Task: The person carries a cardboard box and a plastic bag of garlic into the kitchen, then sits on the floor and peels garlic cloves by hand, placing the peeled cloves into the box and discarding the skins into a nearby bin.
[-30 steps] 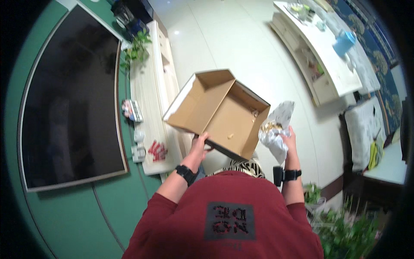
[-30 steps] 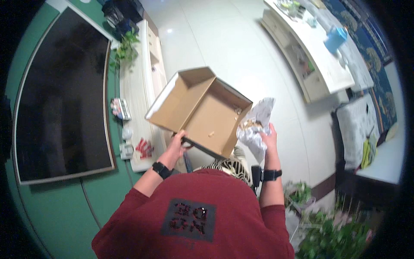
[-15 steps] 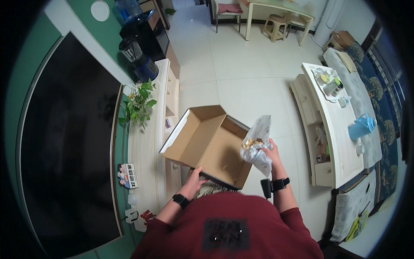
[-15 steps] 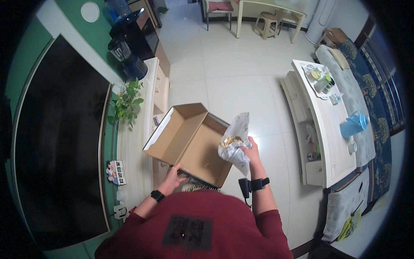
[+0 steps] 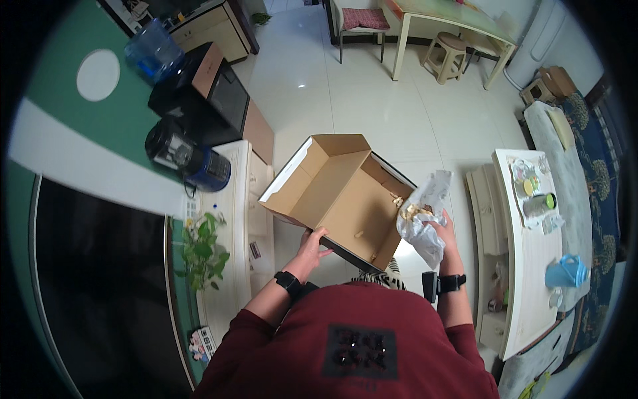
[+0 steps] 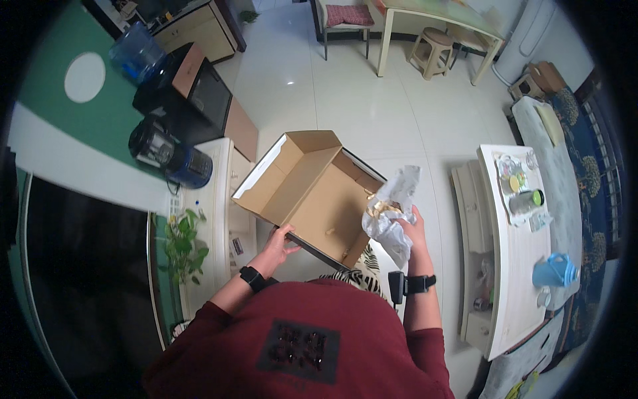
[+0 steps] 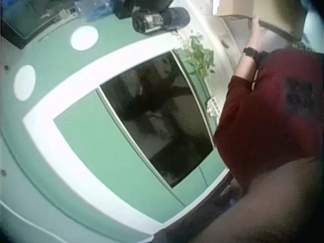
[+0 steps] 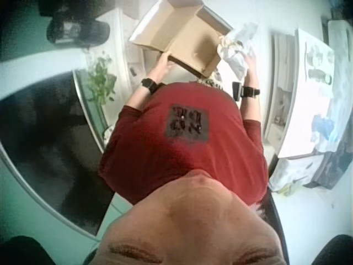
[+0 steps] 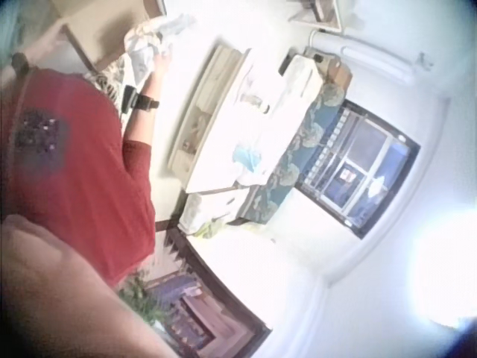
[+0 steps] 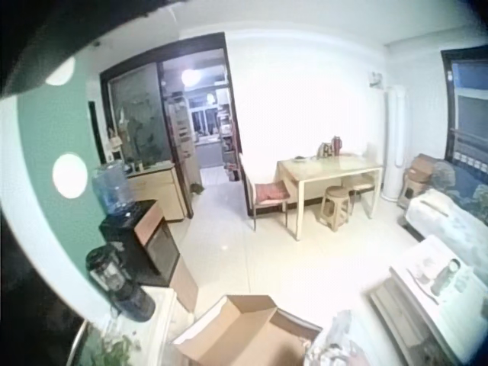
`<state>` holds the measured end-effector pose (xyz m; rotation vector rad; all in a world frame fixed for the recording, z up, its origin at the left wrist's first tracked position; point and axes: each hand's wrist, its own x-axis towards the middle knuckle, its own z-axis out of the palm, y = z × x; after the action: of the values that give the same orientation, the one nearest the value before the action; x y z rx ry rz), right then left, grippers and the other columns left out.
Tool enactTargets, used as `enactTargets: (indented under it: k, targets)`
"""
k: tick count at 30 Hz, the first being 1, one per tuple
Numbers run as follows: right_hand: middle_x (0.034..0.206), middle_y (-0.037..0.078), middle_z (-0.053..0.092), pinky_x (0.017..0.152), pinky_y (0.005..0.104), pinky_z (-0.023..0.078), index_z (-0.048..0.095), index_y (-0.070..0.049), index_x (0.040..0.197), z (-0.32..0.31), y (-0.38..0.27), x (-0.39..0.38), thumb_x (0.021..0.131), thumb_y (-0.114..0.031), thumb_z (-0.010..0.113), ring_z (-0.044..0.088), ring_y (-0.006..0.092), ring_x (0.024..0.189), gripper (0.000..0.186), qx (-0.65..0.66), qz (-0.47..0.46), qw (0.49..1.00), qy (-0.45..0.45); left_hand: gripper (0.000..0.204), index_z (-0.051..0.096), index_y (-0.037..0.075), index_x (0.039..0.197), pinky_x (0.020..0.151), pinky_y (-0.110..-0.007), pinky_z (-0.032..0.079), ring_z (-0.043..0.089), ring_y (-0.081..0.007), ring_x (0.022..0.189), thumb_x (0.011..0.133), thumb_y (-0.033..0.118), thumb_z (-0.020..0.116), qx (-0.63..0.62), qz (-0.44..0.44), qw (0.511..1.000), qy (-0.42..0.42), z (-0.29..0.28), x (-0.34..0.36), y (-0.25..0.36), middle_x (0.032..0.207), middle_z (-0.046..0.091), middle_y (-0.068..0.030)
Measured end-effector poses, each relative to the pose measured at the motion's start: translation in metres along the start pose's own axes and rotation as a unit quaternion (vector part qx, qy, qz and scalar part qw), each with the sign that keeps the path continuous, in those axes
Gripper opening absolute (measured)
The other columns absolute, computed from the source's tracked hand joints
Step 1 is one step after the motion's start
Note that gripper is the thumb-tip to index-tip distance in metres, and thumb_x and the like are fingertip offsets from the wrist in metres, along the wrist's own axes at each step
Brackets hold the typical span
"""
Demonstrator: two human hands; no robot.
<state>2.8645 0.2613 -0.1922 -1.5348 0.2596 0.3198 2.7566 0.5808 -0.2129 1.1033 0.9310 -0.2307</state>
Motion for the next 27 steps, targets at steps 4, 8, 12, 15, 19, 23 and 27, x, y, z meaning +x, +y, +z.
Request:
enactTargets:
  k: [4,8,12,15,19,23,27]
  targets:
    - [0.092,0.009,0.062,0.071,0.0277,0.048,0.052,0.001,0.107,0.055,-0.061,0.133,0.073,0.004,0.057,0.060,0.0160,0.082,0.034,-0.039,-0.036,0.996,-0.072,0.043,0.047,0.011,0.110,0.078,-0.046,0.049,0.046,-0.0217,0.099,0.072,0.026,0.061,-0.084,-0.055,0.995,0.008,0.041,0.067,0.081,0.108,0.046,-0.0077]
    - [0.096,0.010,0.061,0.073,0.0282,0.049,0.051,0.001,0.108,0.115,-0.121,0.240,0.072,0.004,0.055,0.060,0.0165,0.084,0.036,-0.012,-0.008,0.987,-0.160,0.031,0.051,0.011,0.102,0.070,-0.036,0.052,0.050,-0.0163,0.093,0.074,0.022,0.058,-0.125,-0.054,0.991,0.006,0.051,0.119,0.153,0.104,0.049,-0.0056]
    - [0.097,0.010,0.061,0.075,0.0291,0.049,0.051,0.000,0.110,0.180,-0.147,0.343,0.072,0.005,0.055,0.060,0.0169,0.086,0.038,-0.018,0.023,0.976,-0.217,0.030,0.052,0.011,0.103,0.076,-0.041,0.050,0.050,-0.0176,0.097,0.076,0.024,0.058,-0.098,-0.009,0.993,0.058,0.050,0.181,0.210,0.101,0.052,-0.0032]
    - [0.099,0.010,0.061,0.077,0.0295,0.049,0.051,0.000,0.111,0.226,-0.159,0.426,0.072,0.005,0.056,0.060,0.0170,0.088,0.039,-0.013,0.020,0.969,-0.246,0.028,0.053,0.011,0.102,0.078,-0.042,0.048,0.051,-0.0162,0.097,0.076,0.020,0.058,-0.083,0.016,0.995,0.044,0.057,0.239,0.264,0.100,0.054,-0.0022]
    - [0.100,0.008,0.061,0.079,0.0293,0.049,0.051,-0.001,0.112,0.283,-0.191,0.525,0.073,0.008,0.055,0.059,0.0161,0.090,0.041,-0.039,0.016,0.974,-0.221,0.022,0.056,0.011,0.097,0.079,-0.040,0.047,0.052,-0.0155,0.096,0.076,0.018,0.057,-0.121,0.059,0.989,-0.057,0.075,0.324,0.359,0.099,0.056,-0.0018]
    - [0.098,0.008,0.062,0.078,0.0292,0.049,0.052,0.000,0.110,0.320,-0.237,0.611,0.073,0.008,0.056,0.060,0.0167,0.087,0.038,-0.027,0.014,0.970,-0.239,0.018,0.057,0.010,0.093,0.080,-0.040,0.047,0.055,-0.0172,0.091,0.078,0.019,0.055,-0.122,-0.016,0.990,-0.074,0.089,0.404,0.438,0.095,0.058,-0.0046]
    - [0.096,0.010,0.062,0.075,0.0298,0.050,0.052,0.001,0.111,0.355,-0.259,0.682,0.074,0.007,0.055,0.061,0.0183,0.087,0.037,0.035,0.030,0.972,-0.231,0.012,0.056,0.011,0.087,0.081,-0.041,0.047,0.053,-0.0161,0.087,0.077,0.018,0.057,-0.129,-0.021,0.991,-0.033,0.096,0.469,0.498,0.090,0.056,-0.0029]
